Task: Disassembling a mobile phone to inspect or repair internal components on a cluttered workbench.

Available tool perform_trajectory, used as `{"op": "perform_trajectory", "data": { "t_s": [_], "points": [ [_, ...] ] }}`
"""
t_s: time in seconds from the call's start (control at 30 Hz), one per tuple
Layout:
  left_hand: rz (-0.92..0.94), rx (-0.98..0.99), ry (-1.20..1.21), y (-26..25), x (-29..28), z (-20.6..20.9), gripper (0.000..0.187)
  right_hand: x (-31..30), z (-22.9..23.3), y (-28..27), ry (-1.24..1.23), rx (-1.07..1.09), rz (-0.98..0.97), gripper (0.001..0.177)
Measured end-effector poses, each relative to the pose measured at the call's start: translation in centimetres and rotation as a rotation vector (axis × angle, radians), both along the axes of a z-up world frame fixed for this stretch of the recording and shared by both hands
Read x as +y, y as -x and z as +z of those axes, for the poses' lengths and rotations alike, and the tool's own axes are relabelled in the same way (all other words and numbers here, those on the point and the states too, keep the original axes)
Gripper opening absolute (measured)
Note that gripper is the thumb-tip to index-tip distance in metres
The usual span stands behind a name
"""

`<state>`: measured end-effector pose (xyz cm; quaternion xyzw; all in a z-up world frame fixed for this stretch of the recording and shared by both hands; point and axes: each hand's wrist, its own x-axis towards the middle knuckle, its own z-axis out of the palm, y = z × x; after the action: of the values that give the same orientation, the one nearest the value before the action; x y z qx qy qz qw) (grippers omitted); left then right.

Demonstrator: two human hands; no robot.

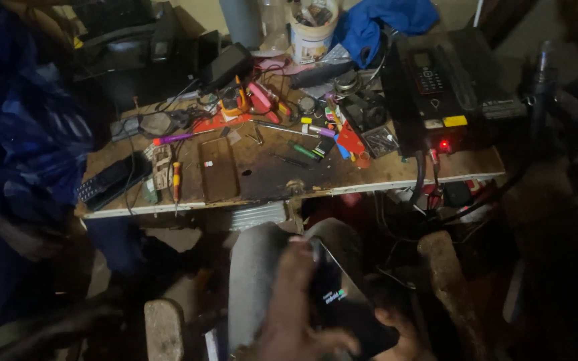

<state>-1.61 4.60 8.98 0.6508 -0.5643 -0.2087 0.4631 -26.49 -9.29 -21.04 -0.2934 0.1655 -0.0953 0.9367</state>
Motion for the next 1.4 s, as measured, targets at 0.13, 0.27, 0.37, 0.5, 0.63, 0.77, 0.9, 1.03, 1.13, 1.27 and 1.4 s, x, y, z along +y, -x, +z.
{"op": "perform_trajectory", "data": {
  "t_s": [0.13, 0.27, 0.37, 0.5, 0.63, 0.77, 0.9, 1.03, 1.13, 1.27, 1.4],
  "points": [
    [0.727, 0.915, 0.200, 3.9, -2.0, -8.4, 0.112, -0.4, 18.5, -10.2, -0.018, 0.014, -0.004, 0.075],
    [0.832, 1.260, 0.251, 3.4, -3.0, -8.4, 0.093, 0.4, 21.4, -11.8, 0.578, 0.007, 0.059, 0.091],
    [0.722, 1.387, 0.267, 2.1, -3.0, -6.5, 0.049, 0.7, 25.2, -12.5, 0.858, 0.286, 0.243, 0.089],
    [0.924, 1.374, 0.044, 2.2, -3.1, -4.7, 0.067, 1.1, 27.9, -13.8, 1.221, 0.220, 0.234, 0.089],
    [0.526, 1.810, 0.526, 2.4, -3.4, -5.0, 0.090, 1.0, 27.4, -13.6, 1.544, 0.151, 0.201, 0.085],
    [0.417, 1.854, 0.627, 2.6, -3.9, -6.2, 0.097, 0.9, 27.7, -13.4, 1.643, 0.232, 0.172, 0.086],
    [0.701, 1.778, 0.578, 2.5, -4.2, -4.5, 0.086, 0.7, 28.4, -13.9, 1.680, 0.188, 0.122, 0.085],
    [0.691, 1.859, 0.573, 1.9, -4.4, -3.0, 0.091, 0.7, 30.1, -14.5, 1.543, 0.279, 0.206, 0.081],
    [0.581, 1.838, 0.651, 2.0, -4.2, -3.6, 0.093, 0.8, 30.2, -14.4, 1.455, 0.363, 0.194, 0.079],
    [0.562, 1.884, 0.663, 1.8, -4.3, -3.3, 0.094, 0.3, 32.3, -15.0, 1.429, 0.082, 0.102, 0.062],
    [0.534, 1.806, 0.675, 1.8, -4.0, -2.7, 0.095, -0.4, 32.1, -14.2, 1.130, 0.232, 0.202, 0.071]
  ]
}}
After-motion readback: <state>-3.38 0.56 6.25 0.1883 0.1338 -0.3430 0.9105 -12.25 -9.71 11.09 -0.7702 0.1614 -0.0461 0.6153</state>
